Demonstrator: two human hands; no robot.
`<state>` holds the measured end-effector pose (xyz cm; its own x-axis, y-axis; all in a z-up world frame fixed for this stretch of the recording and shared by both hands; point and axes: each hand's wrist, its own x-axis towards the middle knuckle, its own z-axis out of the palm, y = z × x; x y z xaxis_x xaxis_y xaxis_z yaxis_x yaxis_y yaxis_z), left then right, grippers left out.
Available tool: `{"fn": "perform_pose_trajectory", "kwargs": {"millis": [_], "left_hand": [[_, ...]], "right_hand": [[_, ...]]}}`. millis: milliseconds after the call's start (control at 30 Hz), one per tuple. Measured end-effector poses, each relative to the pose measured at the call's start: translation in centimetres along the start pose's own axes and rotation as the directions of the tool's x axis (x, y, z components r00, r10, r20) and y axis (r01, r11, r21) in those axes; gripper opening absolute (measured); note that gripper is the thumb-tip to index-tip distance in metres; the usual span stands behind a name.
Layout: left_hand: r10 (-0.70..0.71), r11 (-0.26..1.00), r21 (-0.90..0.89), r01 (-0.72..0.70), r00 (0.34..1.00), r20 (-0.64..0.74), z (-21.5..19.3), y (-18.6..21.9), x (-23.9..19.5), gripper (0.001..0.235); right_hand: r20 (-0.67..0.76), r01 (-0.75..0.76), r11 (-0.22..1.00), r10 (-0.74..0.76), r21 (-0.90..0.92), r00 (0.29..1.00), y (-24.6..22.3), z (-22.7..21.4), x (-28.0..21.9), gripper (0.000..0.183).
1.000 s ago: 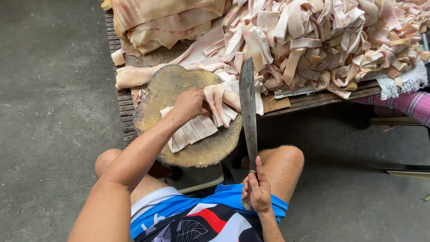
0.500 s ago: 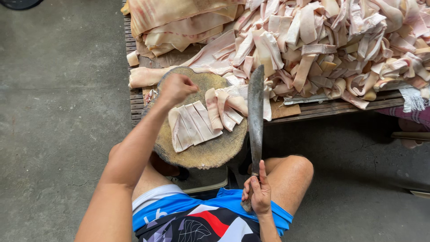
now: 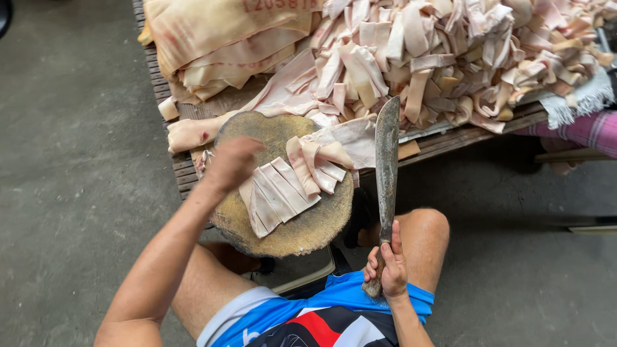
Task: The person sits on the floor and uses a large knife to slice sheets of pork skin into strips on a wooden cutting board. They repeatedly pick up pieces of skin, cut them, and place the resulting strips onto a pile on a nearby table.
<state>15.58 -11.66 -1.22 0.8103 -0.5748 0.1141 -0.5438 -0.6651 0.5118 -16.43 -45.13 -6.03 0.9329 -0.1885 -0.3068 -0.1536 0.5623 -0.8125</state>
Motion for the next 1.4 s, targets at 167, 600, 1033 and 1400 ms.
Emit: {"fn": "perform_pose_trajectory", "kwargs": {"millis": [167,600,1033,1400], "left_hand": [[0.547,0.832,-0.166,-0.53,0.732,0.407,5.8,9.3,4.5,0.049],[0.122,0.708,0.215,-0.672,0.416,0.901,-0.2,9.8,5.4,0.163],[0.201,0.763,0.19,-0.618,0.506,0.839,1.5,8.1,6.0,0.138],[0.18,0.916,0.243,-0.318,0.87,0.459,4.0,7.3,5.1,0.018]], "right_hand": [[-0.03,0.001,1.0,-0.001,0.005,1.0,-0.3,1.0,0.4,0.061],[0.046,0.031,0.999,-0.032,0.025,0.998,0.3,-0.7,-0.5,0.06],[0.094,-0.022,0.989,0.008,0.147,0.996,0.0,-0.2,0.8,0.063],[-0.004,0.023,0.977,-0.023,0.211,1.0,-0.8,-0.7,0.7,0.062]]}}
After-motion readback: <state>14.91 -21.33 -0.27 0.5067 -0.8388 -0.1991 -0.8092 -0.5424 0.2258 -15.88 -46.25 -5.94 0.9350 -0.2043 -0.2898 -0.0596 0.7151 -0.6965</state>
